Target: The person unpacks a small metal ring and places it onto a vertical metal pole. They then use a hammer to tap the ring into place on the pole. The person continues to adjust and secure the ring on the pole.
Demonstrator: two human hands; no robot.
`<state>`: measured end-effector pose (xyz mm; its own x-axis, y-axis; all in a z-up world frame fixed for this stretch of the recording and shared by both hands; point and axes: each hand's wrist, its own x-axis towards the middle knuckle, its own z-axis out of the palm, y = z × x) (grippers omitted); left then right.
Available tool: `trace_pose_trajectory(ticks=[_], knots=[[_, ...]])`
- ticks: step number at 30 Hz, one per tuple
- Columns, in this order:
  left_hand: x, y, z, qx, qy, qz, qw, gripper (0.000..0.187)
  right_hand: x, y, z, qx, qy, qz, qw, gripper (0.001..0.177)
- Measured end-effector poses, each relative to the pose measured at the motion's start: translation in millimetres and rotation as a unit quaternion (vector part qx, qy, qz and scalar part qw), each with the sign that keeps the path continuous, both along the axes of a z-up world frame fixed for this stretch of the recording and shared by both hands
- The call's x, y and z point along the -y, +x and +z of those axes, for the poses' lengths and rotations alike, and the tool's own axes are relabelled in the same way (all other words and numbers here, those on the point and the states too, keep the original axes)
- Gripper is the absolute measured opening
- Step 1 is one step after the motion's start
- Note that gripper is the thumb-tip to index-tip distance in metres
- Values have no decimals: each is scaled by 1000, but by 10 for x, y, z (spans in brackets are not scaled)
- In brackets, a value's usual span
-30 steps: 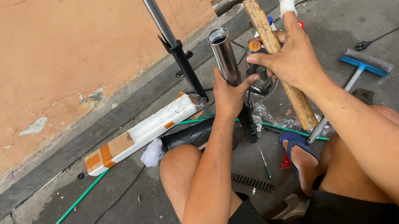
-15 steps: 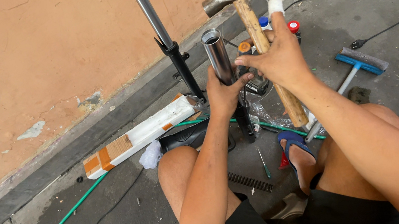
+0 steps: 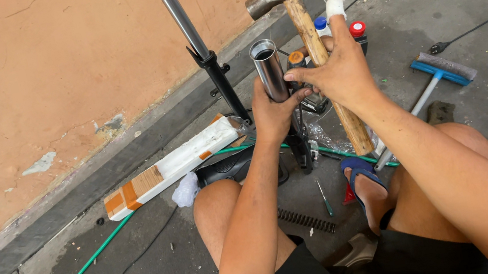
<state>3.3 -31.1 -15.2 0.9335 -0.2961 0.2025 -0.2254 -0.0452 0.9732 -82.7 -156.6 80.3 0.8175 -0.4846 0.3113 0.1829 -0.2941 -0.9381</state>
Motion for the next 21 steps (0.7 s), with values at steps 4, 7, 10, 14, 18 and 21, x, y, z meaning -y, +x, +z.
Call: trace_pose_trajectory(ticks=[4,7,10,14,18,21], knots=[[50,39,-92,3,1,-5,1000,72,88,52,-123,3,1,-1,1000,70],[84,32,-80,10,10,-5,1000,71,182,77,-204,-1,-3,6,1000,71],[114,-5,-49,10,6,-8,1000,73,176,52,-155,5,-7,5,1000,69],[94,-43,15,24,1,-10,1000,71,123,1,-61,-2,1,8,1000,72],[108,-8,16,41,9,-13,999,71,178,-91,-5,5,7,24,1000,82],[158,108,-108,39,7,-6,999,75,258,-210,114,12,-38,-12,999,62]])
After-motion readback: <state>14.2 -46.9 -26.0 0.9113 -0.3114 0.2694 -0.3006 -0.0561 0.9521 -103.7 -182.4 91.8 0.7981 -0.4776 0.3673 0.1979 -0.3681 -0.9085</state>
